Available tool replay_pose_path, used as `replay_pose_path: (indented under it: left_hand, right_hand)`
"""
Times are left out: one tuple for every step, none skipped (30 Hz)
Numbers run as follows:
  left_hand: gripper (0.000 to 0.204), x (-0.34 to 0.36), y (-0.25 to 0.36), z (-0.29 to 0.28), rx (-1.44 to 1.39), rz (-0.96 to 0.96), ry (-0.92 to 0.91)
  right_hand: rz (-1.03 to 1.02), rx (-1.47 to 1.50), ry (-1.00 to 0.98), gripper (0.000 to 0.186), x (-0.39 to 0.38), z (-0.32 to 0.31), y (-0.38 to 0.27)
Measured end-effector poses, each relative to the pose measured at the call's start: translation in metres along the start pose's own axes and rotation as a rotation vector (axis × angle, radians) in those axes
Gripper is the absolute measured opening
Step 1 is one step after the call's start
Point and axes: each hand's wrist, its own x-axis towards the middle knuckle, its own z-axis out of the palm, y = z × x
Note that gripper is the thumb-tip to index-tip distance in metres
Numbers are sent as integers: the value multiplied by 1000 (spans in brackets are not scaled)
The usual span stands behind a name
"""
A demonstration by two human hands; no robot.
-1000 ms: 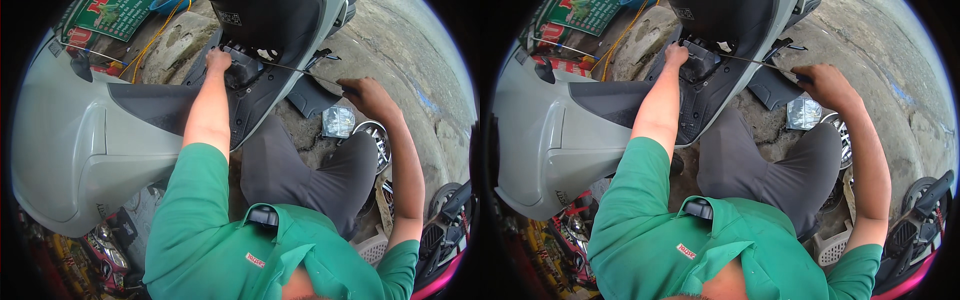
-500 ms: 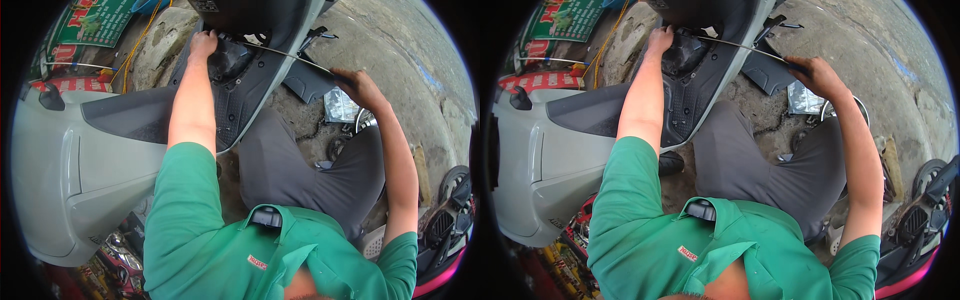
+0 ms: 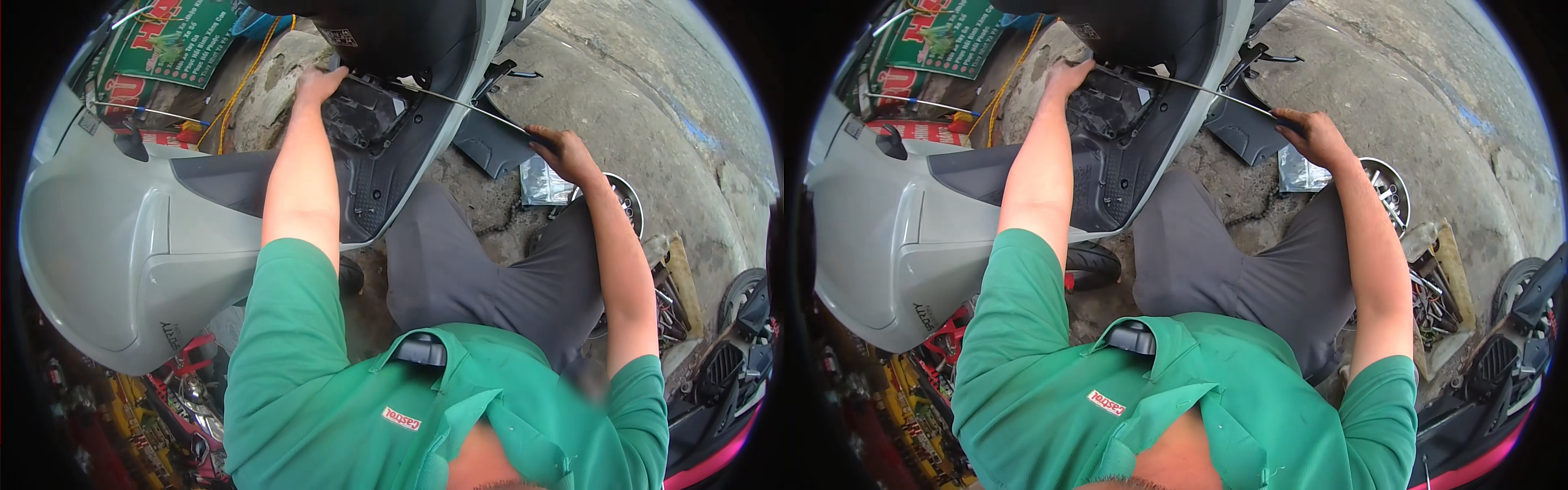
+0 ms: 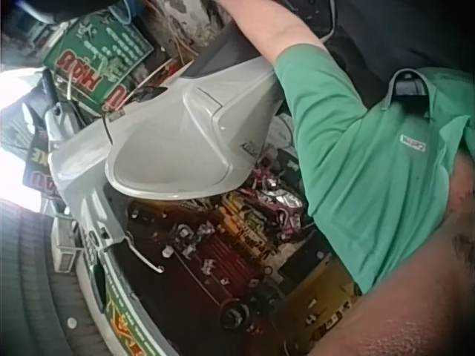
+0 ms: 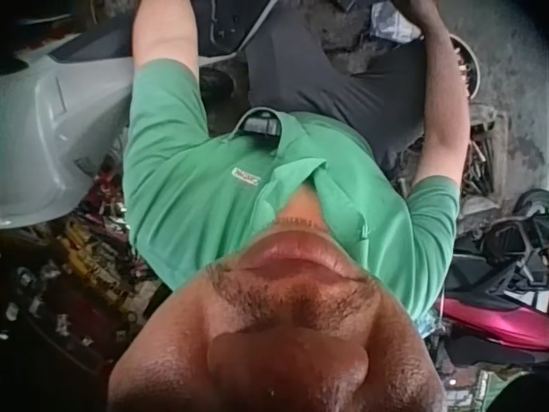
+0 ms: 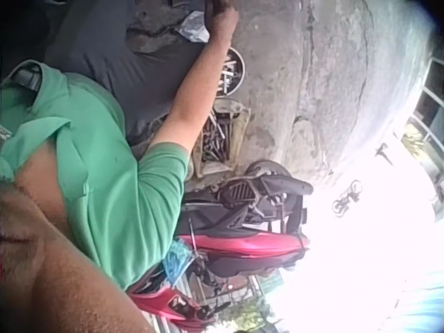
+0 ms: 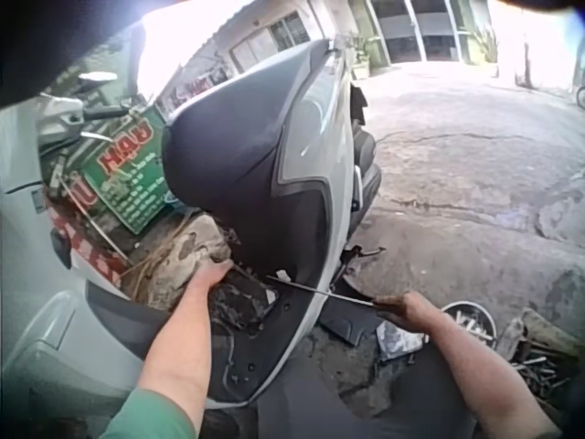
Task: Disassembling the body panels and inspecting the battery compartment of a scooter using a screwdriver.
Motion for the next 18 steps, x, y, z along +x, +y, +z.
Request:
replay_pose_path:
  left_hand:
    - [77,1,-8,-4,7,0,10]
    - [79,0,-26,-7,-109,-35,-16]
    - [80,0,-42,-10,-228,-68,-42]
    - [81,-1,-43,-6,-359,-95,-79]
    - [81,0,-42,-3,-361,-90,-81]
    - [84,1,-40,2,-284,-116,-58]
    - [86,4,-37,7,-209,-141,-36]
    - [89,7,-33,13,-135,-164,-15]
    - [89,5,-16,34,-155,-149,-41]
    - [89,-1,3,59,-149,-200,-66]
    - [88,-6,11,60,-128,-262,-55]
    - [88,-6,18,61,-108,-323,-49]
    - [88,17,-2,92,-117,-318,-50]
    - [82,44,-64,51,59,-223,32]
    - [76,75,-149,-58,271,-152,148]
    - [71,74,-87,11,254,47,-25]
    - [66,62,-30,61,238,245,-185]
    - [59,73,-51,26,-105,-1,-195]
  right_hand:
    - [-9,6,6,35,3,-2,1]
    - [14,46,-1,35,7,-2,-1]
    - [39,85,-8,36,10,-1,-2]
    - [77,112,-15,37,9,-3,-2]
    - [81,109,-12,37,7,-4,-2]
    - [74,106,1,37,3,-4,-2]
    - [69,101,14,37,-1,-4,-3]
    - [66,94,28,37,-5,-5,-3]
    - [94,72,29,37,-16,-9,2]
    - [133,55,27,37,-29,-13,7]
    - [137,56,31,37,-28,-13,3]
    - [144,55,33,37,-29,-14,0]
    - [145,46,36,37,-30,-13,-4]
    - [75,111,32,36,-8,-2,-32]
    - [-44,199,39,36,18,4,-70]
    - [102,134,19,36,-13,-11,-41]
    - [224,68,1,36,-43,-25,-16]
    - [202,96,17,36,-38,-27,-26]
